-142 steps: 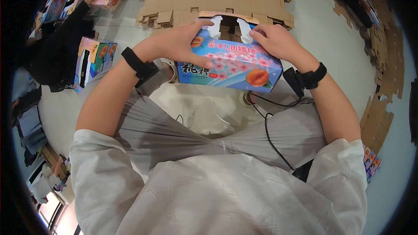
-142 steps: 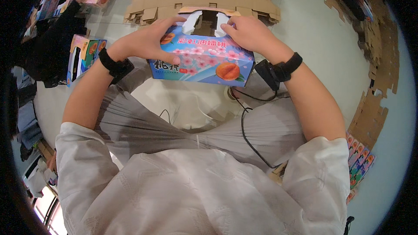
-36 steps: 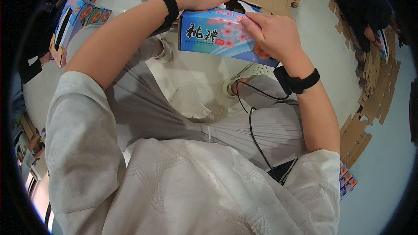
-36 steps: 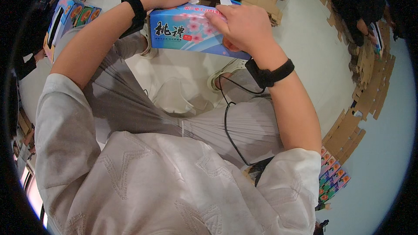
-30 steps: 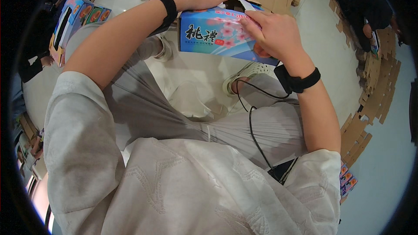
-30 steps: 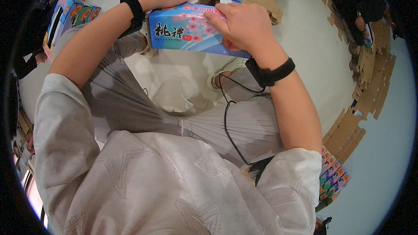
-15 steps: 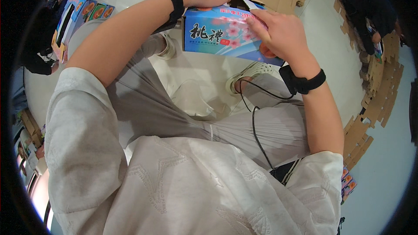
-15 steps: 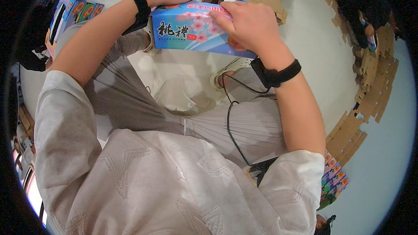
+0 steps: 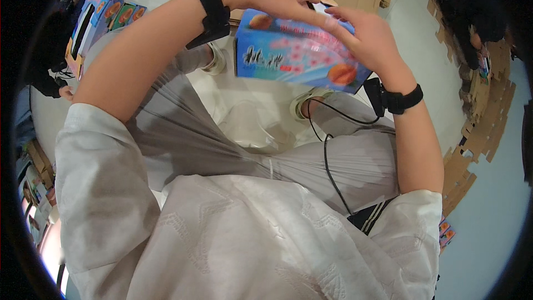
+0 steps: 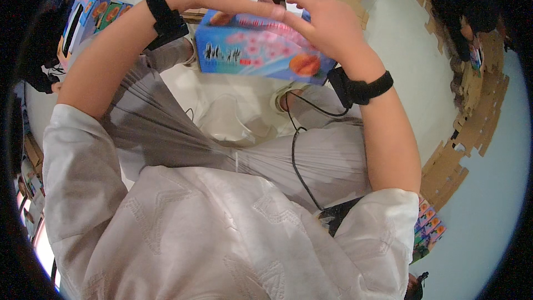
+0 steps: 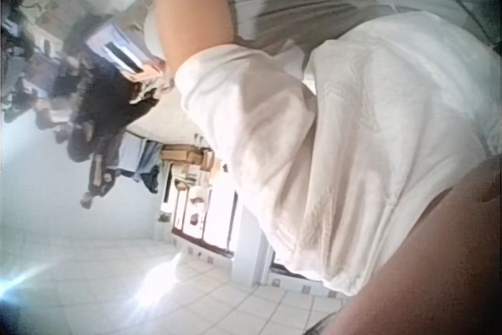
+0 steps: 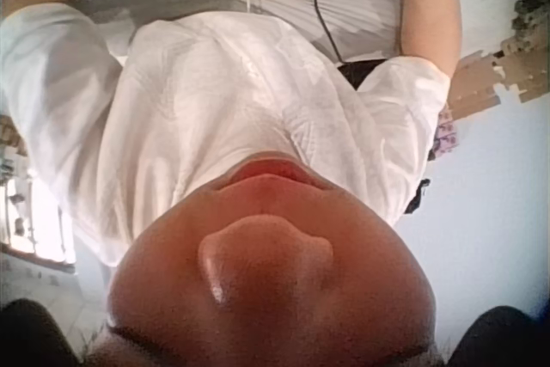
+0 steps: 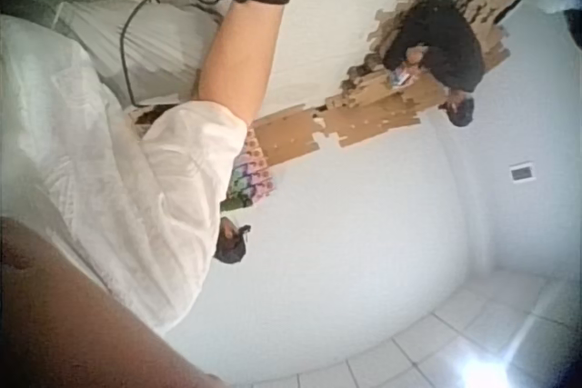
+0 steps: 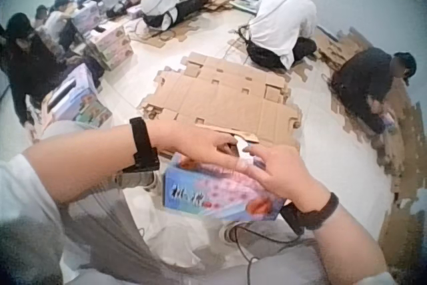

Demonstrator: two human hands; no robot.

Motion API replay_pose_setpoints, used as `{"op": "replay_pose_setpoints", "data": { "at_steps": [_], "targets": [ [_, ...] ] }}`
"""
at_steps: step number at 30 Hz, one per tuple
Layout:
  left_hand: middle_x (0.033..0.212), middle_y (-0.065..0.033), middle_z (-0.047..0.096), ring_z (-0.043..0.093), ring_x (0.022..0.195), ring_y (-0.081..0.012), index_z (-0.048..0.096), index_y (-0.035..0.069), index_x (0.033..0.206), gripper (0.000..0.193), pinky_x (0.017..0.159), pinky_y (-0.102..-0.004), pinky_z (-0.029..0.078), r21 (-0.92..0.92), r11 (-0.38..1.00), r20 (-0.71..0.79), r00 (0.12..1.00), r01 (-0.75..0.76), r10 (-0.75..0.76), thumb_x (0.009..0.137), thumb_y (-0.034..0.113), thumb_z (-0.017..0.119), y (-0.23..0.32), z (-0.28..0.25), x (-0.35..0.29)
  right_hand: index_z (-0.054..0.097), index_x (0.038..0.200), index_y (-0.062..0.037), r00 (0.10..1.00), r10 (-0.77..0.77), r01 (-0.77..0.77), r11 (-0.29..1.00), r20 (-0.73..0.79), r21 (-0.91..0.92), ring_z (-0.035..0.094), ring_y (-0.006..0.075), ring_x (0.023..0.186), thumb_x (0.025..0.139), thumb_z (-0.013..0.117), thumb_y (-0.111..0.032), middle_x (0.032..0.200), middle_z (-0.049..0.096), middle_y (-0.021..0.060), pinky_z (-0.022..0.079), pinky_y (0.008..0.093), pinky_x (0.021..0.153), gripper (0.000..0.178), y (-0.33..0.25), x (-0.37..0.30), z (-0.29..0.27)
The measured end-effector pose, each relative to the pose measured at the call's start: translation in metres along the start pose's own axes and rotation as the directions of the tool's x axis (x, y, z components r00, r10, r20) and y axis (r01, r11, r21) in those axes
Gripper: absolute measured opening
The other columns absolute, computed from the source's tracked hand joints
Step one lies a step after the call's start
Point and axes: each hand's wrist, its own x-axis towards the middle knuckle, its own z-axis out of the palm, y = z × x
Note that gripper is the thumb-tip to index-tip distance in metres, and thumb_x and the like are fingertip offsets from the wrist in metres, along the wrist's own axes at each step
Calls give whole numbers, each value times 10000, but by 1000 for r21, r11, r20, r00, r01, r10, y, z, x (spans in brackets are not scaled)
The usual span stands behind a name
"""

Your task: Assembling decorative cardboard gift boxes on a shop floor.

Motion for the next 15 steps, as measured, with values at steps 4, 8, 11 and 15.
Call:
{"op": "replay_pose_setpoints", "data": {
  "at_steps": [4, 8, 11, 15],
  "targets": [
    [1339, -257, 662, 660, 1237, -376, 316, -79, 1620, 1157, 1136, -472, 473, 597, 746, -22, 924, -295, 382, 813, 550, 856, 2, 54, -9, 766, 1239, -95, 992, 121, -125, 981, 34, 151, 731, 374, 1006, 1013, 624, -508, 1052, 779, 189, 571, 481, 853, 492, 23, 3, 15],
    [1121, -224, 752, 711, 1122, -417, 441, -68, 1552, 956, 1079, -469, 518, 776, 586, 196, 972, -234, 129, 833, 431, 824, -22, 102, -14, 760, 1246, -91, 950, 202, -198, 979, 238, -41, 743, 361, 992, 1019, 632, -410, 1063, 788, 172, 584, 445, 872, 412, 36, -10, 23],
    [1009, -230, 757, 734, 992, -437, 695, -1, 1264, 535, 867, -524, 587, 573, 796, 157, 979, -195, 127, 915, 401, 745, -45, 108, -6, 716, 1271, -31, 913, 238, -267, 963, 331, 44, 742, 303, 959, 1050, 649, -348, 1061, 784, 164, 574, 409, 855, 393, 47, -17, 12],
    [1003, -234, 765, 741, 984, -432, 717, 6, 1220, 497, 874, -527, 584, 589, 787, 198, 977, -182, 79, 911, 396, 733, -68, 133, -1, 704, 1280, -22, 904, 287, -333, 937, 318, 102, 716, 287, 886, 1057, 646, -340, 985, 766, 149, 565, 393, 813, 392, 53, -19, 3]
  ]
}}
